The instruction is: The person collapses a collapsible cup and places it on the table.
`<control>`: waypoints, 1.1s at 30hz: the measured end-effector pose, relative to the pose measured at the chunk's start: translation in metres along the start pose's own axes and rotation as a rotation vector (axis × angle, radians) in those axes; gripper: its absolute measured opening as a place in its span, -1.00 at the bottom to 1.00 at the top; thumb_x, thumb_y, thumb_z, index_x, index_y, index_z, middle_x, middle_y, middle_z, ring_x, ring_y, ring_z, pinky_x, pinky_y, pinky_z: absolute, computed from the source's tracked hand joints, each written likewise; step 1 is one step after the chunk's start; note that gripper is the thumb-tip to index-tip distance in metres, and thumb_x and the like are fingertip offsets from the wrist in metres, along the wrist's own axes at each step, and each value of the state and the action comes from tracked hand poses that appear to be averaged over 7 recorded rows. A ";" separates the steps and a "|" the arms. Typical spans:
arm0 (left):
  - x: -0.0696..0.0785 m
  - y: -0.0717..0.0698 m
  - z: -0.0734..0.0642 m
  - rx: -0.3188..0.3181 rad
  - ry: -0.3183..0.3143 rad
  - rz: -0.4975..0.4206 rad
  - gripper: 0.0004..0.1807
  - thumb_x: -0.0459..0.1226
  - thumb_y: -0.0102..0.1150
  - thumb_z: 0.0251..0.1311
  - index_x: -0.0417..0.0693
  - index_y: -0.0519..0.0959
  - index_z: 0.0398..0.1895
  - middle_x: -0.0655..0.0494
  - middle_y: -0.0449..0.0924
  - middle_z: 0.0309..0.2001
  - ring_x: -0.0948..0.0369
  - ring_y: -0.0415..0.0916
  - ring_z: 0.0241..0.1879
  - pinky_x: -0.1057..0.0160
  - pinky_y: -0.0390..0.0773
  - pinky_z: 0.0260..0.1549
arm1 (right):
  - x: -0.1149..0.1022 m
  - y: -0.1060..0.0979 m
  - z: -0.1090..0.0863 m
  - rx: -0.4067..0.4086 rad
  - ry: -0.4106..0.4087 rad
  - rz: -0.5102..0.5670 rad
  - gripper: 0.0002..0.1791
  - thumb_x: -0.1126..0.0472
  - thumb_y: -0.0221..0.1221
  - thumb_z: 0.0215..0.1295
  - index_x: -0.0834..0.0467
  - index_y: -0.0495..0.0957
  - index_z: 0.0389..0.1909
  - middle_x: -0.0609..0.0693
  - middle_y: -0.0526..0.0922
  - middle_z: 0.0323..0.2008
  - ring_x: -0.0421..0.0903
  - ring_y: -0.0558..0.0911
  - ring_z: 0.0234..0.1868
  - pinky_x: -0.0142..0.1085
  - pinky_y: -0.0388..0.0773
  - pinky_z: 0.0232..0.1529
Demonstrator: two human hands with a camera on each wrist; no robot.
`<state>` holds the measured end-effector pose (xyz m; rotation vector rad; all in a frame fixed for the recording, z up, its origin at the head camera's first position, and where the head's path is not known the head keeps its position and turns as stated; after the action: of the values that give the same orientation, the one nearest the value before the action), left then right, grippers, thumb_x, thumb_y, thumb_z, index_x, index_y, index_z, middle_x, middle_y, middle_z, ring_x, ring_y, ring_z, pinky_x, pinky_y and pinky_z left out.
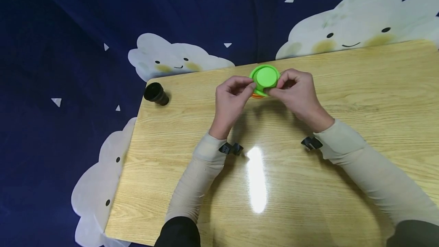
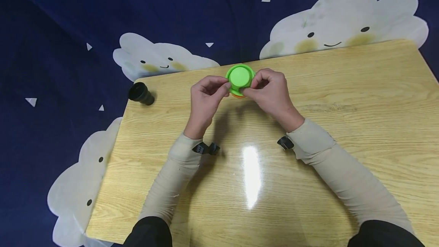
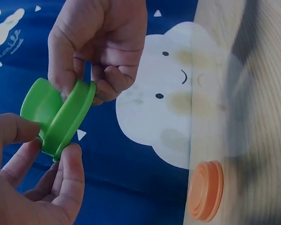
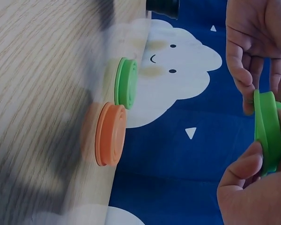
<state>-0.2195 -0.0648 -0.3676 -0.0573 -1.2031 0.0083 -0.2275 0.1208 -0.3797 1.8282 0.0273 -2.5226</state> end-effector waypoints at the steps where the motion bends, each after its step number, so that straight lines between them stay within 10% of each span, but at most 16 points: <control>1: -0.001 0.000 0.000 0.001 -0.018 -0.040 -0.90 -0.44 0.33 0.23 -0.33 0.69 -0.22 -0.07 0.69 -0.22 0.17 0.63 -0.36 0.24 0.68 -0.31 | 0.000 0.000 0.000 -0.004 0.002 0.006 -0.67 0.55 0.48 -0.08 0.43 0.45 -0.58 0.00 0.59 -0.43 -0.17 0.55 -0.40 -0.48 0.58 -0.40; 11: -0.011 0.001 0.003 0.035 -0.176 -0.281 -0.87 -0.57 0.34 0.13 -0.27 0.60 -0.37 0.04 0.60 -0.36 0.22 0.60 -0.41 0.30 0.69 -0.35 | 0.002 0.002 0.001 -0.070 0.012 0.236 -0.71 0.68 0.34 -0.04 0.46 0.40 -0.43 0.07 0.59 -0.34 -0.21 0.67 -0.41 -0.45 0.66 -0.35; 21: -0.012 0.003 0.003 0.052 -0.225 -0.324 -0.76 -0.60 0.34 0.10 -0.13 0.55 -0.42 0.06 0.56 -0.43 0.21 0.57 -0.47 0.28 0.68 -0.40 | -0.004 0.000 0.002 -0.162 -0.003 0.440 -0.48 0.77 0.23 -0.03 0.35 0.56 -0.02 0.16 0.64 -0.16 -0.07 0.73 -0.30 -0.34 0.70 -0.21; 33: -0.010 0.003 0.002 0.050 -0.195 -0.359 -0.82 -0.60 0.30 0.15 -0.30 0.73 -0.21 -0.02 0.67 -0.17 0.15 0.63 -0.28 0.33 0.67 -0.29 | 0.002 -0.006 0.004 -0.122 0.018 0.528 -0.74 0.73 0.11 0.19 0.54 0.62 -0.13 0.19 0.72 -0.21 -0.03 0.70 -0.33 -0.28 0.71 -0.37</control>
<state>-0.2247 -0.0625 -0.3765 0.2075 -1.3932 -0.2760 -0.2320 0.1264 -0.3800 1.5558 -0.2599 -2.0889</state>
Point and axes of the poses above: each hand's wrist, its own z-axis towards the middle knuckle, its own y-axis out of the palm, x = y × z, the point moved 6 cm from there along z, towards the middle knuckle
